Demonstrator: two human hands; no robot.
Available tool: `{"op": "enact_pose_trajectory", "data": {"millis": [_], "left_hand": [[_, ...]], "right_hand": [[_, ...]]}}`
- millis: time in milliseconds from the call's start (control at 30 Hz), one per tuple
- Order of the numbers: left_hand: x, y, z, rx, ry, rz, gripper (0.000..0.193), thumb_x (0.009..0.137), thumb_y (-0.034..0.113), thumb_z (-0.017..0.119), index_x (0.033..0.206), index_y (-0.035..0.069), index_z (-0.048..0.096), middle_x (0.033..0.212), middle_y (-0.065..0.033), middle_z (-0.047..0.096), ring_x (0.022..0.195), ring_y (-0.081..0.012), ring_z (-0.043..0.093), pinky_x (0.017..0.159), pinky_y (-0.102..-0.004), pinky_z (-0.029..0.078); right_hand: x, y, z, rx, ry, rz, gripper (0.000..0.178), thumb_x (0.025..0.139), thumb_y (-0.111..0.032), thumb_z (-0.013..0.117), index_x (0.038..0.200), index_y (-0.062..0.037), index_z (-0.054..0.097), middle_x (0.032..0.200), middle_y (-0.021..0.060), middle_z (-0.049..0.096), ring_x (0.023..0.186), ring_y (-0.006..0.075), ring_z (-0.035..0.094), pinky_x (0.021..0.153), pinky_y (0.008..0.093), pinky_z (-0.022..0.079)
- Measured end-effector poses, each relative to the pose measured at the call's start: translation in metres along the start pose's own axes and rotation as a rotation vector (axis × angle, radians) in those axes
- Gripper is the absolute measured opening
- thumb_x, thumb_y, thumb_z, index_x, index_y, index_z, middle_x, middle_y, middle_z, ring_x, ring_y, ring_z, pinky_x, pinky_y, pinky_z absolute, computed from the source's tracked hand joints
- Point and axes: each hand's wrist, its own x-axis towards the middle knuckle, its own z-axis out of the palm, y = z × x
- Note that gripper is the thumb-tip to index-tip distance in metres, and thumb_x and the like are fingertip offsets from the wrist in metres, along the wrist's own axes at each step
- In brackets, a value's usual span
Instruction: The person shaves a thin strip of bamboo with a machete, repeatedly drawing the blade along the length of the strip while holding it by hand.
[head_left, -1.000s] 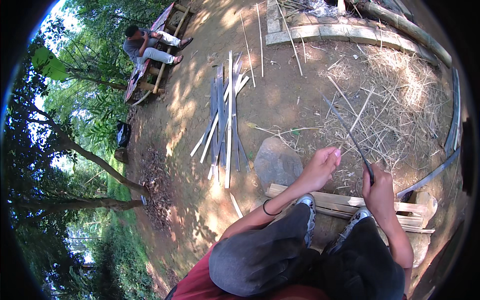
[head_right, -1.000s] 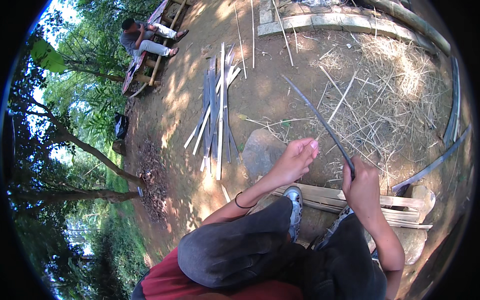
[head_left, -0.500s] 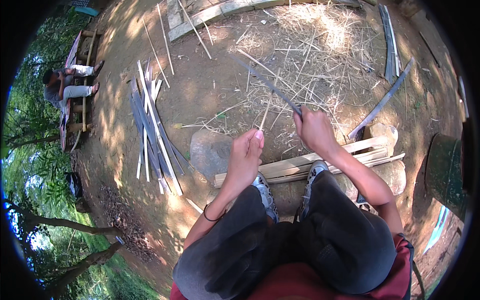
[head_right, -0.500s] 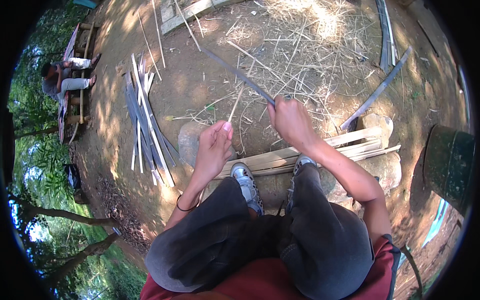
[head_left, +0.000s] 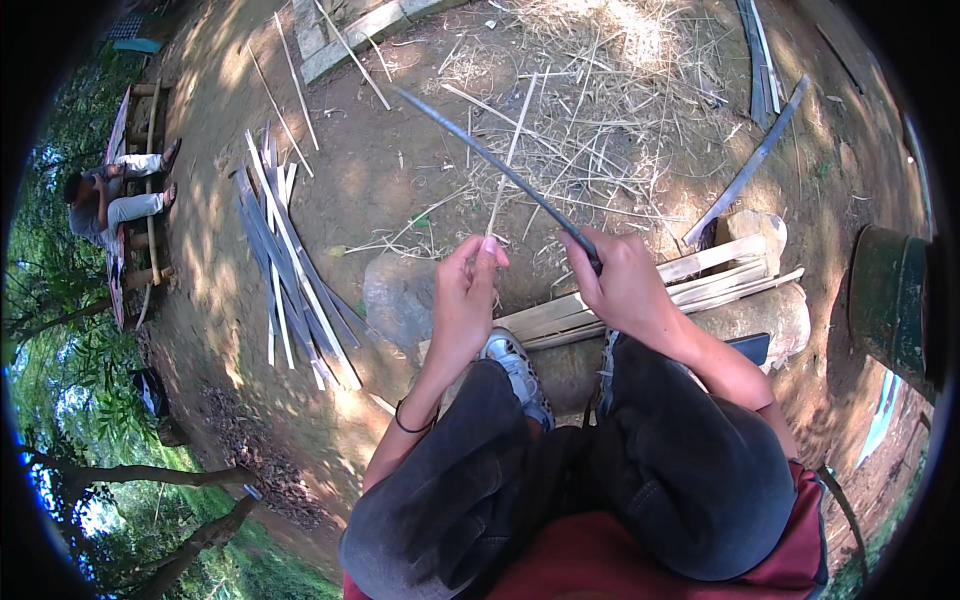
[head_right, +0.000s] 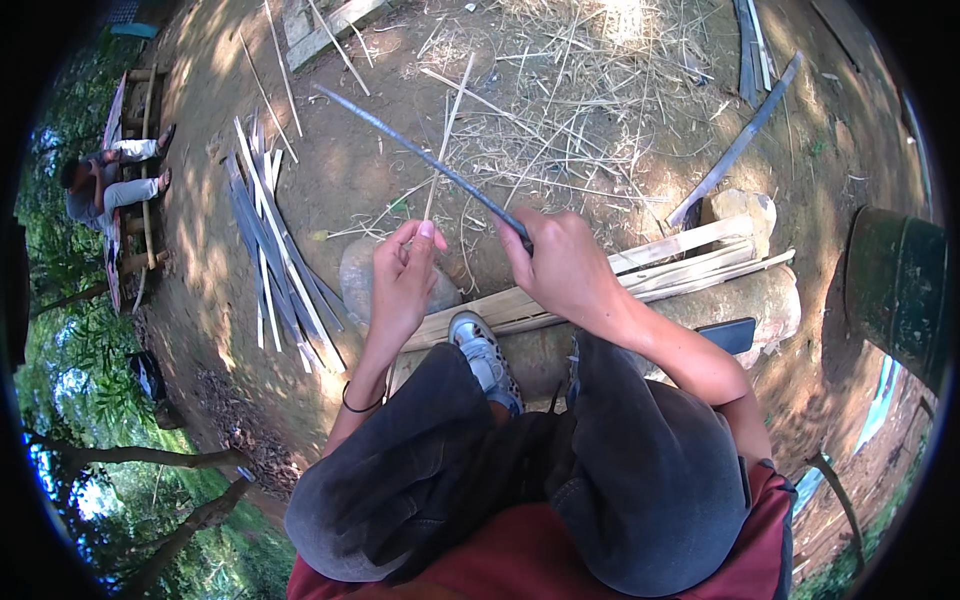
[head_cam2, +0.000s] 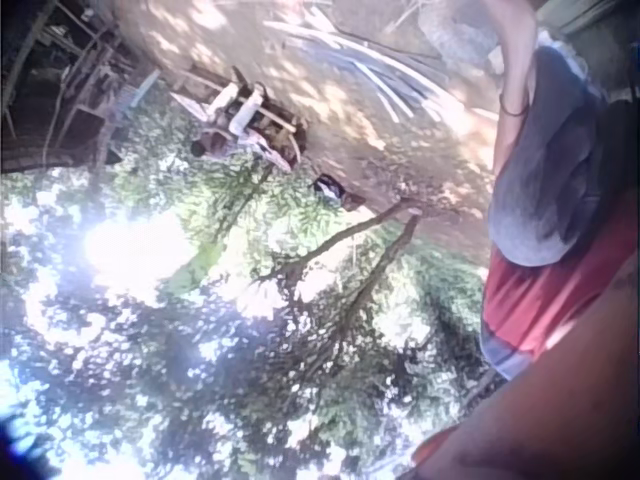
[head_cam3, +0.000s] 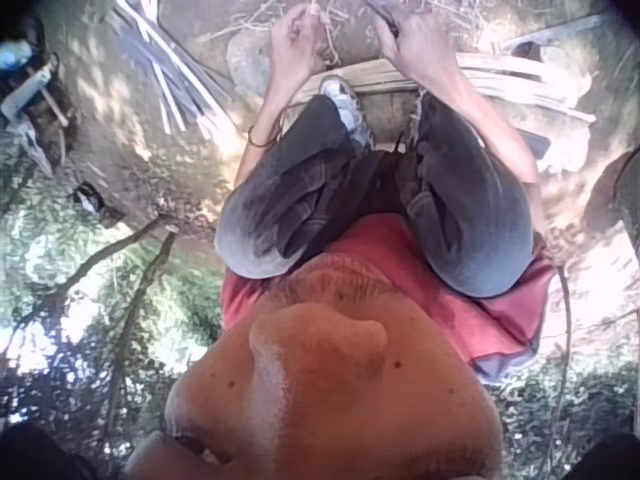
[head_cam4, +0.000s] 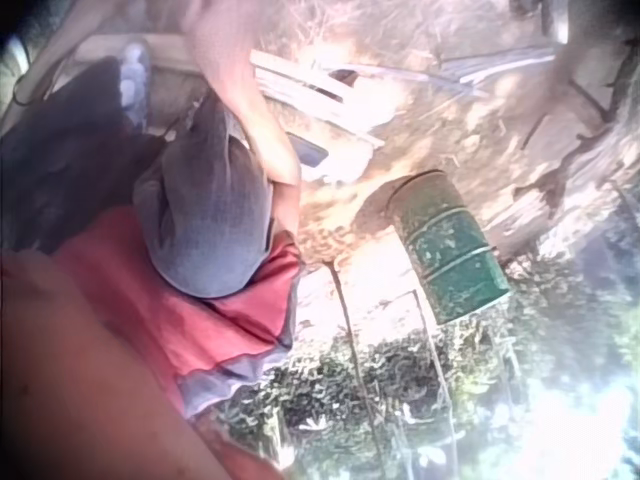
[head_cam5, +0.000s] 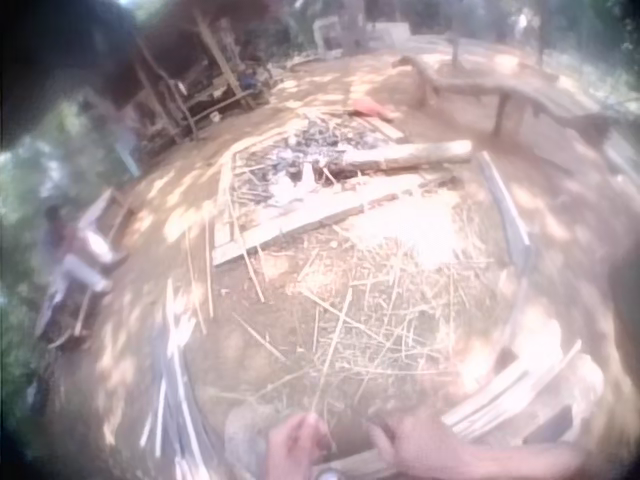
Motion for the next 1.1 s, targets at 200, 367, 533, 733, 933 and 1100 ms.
{"op": "enact_pose_trajectory", "data": {"millis": [200,367,533,733,933,1100], "left_hand": [[-0.005,0.009,0.003,0.001,-0.072,-0.011,0.025,0.101,0.024,0.046,0.087,0.005,0.056,0.053,0.009,0.034,0.045,-0.0005,0.031,0.042,-0.0229,0.02],[-0.005,0.005,0.004,-0.195,-0.22,-0.119,0.021,0.101,0.023,0.048,0.095,0.004,0.056,0.053,0.0097,0.027,0.043,-0.0004,0.022,0.04,-0.0221,0.015],[-0.007,0.016,0.007,-0.254,-0.347,-0.227,0.023,0.1,0.023,0.05,0.108,0.004,0.059,0.055,0.0093,0.026,0.045,-0.0019,0.021,0.041,-0.0213,0.016],[-0.001,0.009,0.005,-0.405,-0.507,-0.316,0.041,0.104,0.033,0.035,0.126,0.002,0.05,0.059,0.0043,0.035,0.049,-0.0059,0.032,0.047,-0.0221,0.027],[0.008,-0.009,-0.004,-0.53,-0.675,-0.385,0.048,0.104,0.036,0.03,0.13,-0.001,0.046,0.058,0.0,0.038,0.05,-0.0109,0.037,0.051,-0.0253,0.034],[0.008,-0.017,0.003,-0.422,-0.747,-0.301,0.047,0.104,0.033,0.032,0.129,-0.006,0.044,0.06,-0.0015,0.041,0.051,-0.0122,0.04,0.054,-0.0271,0.039]], "right_hand": [[0.004,0.004,0.017,0.113,-0.102,0.03,0.028,0.092,-0.016,0.059,0.076,0.0061,0.06,0.051,0.0198,0.05,0.044,0.0337,0.052,0.045,0.0428,0.037],[0.016,-0.003,0.003,0.249,-0.126,0.201,0.032,0.092,-0.022,0.061,0.07,0.0009,0.063,0.047,0.008,0.049,0.038,0.0191,0.043,0.042,0.0356,0.033],[0.022,0.003,0.003,0.682,-0.138,0.435,0.021,0.091,-0.022,0.066,0.085,-0.0018,0.067,0.048,-0.0037,0.049,0.039,0.0049,0.044,0.037,0.0254,0.032],[0.027,0.016,-0.003,0.676,-0.092,0.393,0.019,0.089,-0.018,0.069,0.095,0.0002,0.066,0.049,-0.0044,0.048,0.038,0.0036,0.043,0.035,0.0233,0.031],[0.031,0.019,-0.018,0.463,0.033,0.21,0.018,0.086,-0.019,0.071,0.093,-0.0028,0.072,0.05,-0.0062,0.049,0.042,0.0014,0.041,0.041,0.0235,0.03],[0.035,0.028,-0.024,0.263,0.074,0.09,0.018,0.086,-0.019,0.07,0.095,-0.0031,0.072,0.048,-0.0066,0.046,0.042,0.0014,0.039,0.041,0.0242,0.028]]}}
